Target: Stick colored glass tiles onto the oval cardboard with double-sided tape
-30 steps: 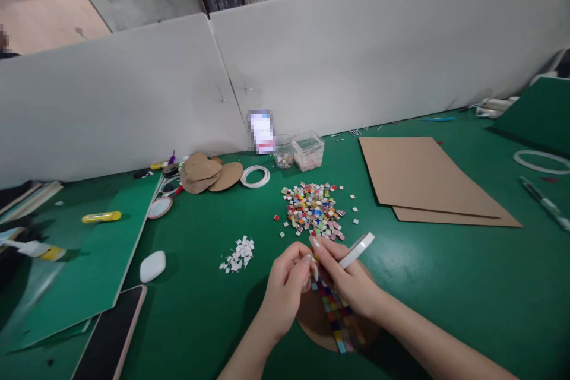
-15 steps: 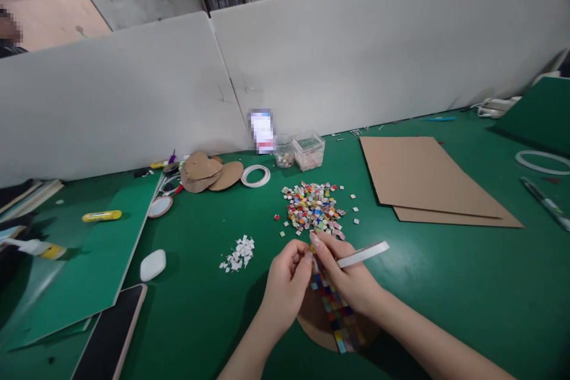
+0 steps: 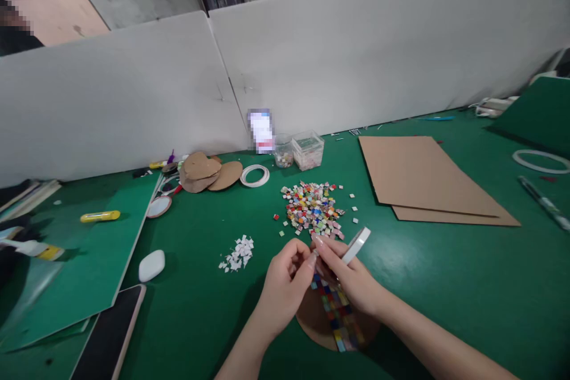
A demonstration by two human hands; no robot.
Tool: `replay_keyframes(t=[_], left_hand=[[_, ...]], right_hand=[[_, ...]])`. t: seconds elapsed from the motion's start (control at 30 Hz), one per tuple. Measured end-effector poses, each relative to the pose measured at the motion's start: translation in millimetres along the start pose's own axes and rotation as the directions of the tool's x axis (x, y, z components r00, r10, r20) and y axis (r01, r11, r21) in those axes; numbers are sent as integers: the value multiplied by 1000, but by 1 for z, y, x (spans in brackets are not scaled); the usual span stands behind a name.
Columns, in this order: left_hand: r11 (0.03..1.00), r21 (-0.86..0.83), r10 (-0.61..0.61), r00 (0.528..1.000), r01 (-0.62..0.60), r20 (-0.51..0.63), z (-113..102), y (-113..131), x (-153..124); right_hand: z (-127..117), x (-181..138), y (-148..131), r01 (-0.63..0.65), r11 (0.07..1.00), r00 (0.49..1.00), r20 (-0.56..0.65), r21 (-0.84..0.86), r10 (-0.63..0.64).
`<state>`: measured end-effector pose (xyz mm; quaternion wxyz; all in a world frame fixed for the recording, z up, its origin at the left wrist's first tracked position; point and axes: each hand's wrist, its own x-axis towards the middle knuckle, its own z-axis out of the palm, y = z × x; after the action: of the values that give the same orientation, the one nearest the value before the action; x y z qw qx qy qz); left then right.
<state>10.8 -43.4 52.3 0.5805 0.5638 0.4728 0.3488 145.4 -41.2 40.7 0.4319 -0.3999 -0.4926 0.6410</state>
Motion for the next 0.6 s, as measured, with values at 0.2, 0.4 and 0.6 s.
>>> replay_keyframes(t=[0.2, 0.4, 0.6], left_hand=[[998, -60, -22, 999, 24, 40, -1, 3, -4], [996, -84, -39, 999, 41, 28, -1, 10, -5], [995, -97, -34, 999, 34, 4, 1, 10, -3]], right_hand=[[0, -2, 2, -97, 960, 987, 149, 264, 59], [1, -4, 0, -108, 926, 985, 165, 363, 50], [4, -5, -1, -108, 928, 988, 141, 355, 61]])
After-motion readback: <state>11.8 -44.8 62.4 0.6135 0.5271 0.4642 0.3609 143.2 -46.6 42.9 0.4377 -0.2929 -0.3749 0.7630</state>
